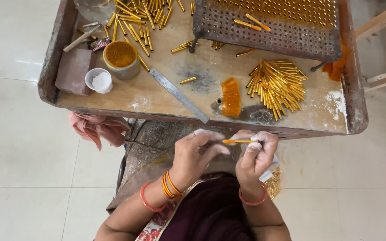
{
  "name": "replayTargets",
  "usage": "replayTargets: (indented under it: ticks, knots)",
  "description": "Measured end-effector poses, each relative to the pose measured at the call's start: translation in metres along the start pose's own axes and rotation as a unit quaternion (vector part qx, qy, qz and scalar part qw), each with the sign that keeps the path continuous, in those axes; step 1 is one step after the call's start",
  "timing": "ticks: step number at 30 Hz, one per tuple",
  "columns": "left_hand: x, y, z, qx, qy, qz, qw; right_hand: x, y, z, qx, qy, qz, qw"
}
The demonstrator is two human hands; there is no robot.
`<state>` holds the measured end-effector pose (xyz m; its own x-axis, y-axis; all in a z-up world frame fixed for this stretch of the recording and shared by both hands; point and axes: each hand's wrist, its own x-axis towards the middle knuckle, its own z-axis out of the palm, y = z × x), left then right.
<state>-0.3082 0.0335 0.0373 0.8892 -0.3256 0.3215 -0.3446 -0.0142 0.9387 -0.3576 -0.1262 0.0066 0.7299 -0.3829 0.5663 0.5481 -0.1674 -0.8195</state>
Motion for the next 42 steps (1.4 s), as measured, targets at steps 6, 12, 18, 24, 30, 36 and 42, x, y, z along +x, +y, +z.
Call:
replayTargets:
  ticks: [6, 12, 18, 24, 30, 36, 42]
  knots:
    - [-0.018, -0.034, 0.014, -0.388, -0.009, -0.177, 0.904, -0.013, -0.014, 0.0, -0.096, -0.099, 0.028, 0.99]
    - [-0.023, -0.057, 0.013, -0.283, -0.012, -0.089, 0.955, -0.019, -0.008, -0.014, -0.062, -0.137, 0.193, 0.97]
    - [-0.011, -0.039, -0.005, -0.308, 0.06, -0.106, 0.944, 0.002, -0.027, -0.001, -0.151, -0.182, 0.099, 0.967]
    - [-0.012, -0.045, -0.005, -0.246, 0.034, -0.025, 0.968, -0.002, -0.025, -0.004, -0.111, -0.198, 0.147, 0.963]
    - [-0.016, -0.046, -0.001, -0.272, 0.048, -0.049, 0.96, 0.001, -0.026, -0.006, -0.11, -0.228, 0.11, 0.961]
    - [-0.009, -0.028, -0.012, -0.373, 0.068, -0.097, 0.92, 0.01, -0.023, 0.006, -0.176, -0.195, 0.119, 0.958]
    - [-0.027, -0.047, -0.011, -0.383, 0.135, -0.054, 0.912, 0.022, -0.019, 0.016, -0.212, -0.19, 0.111, 0.952]
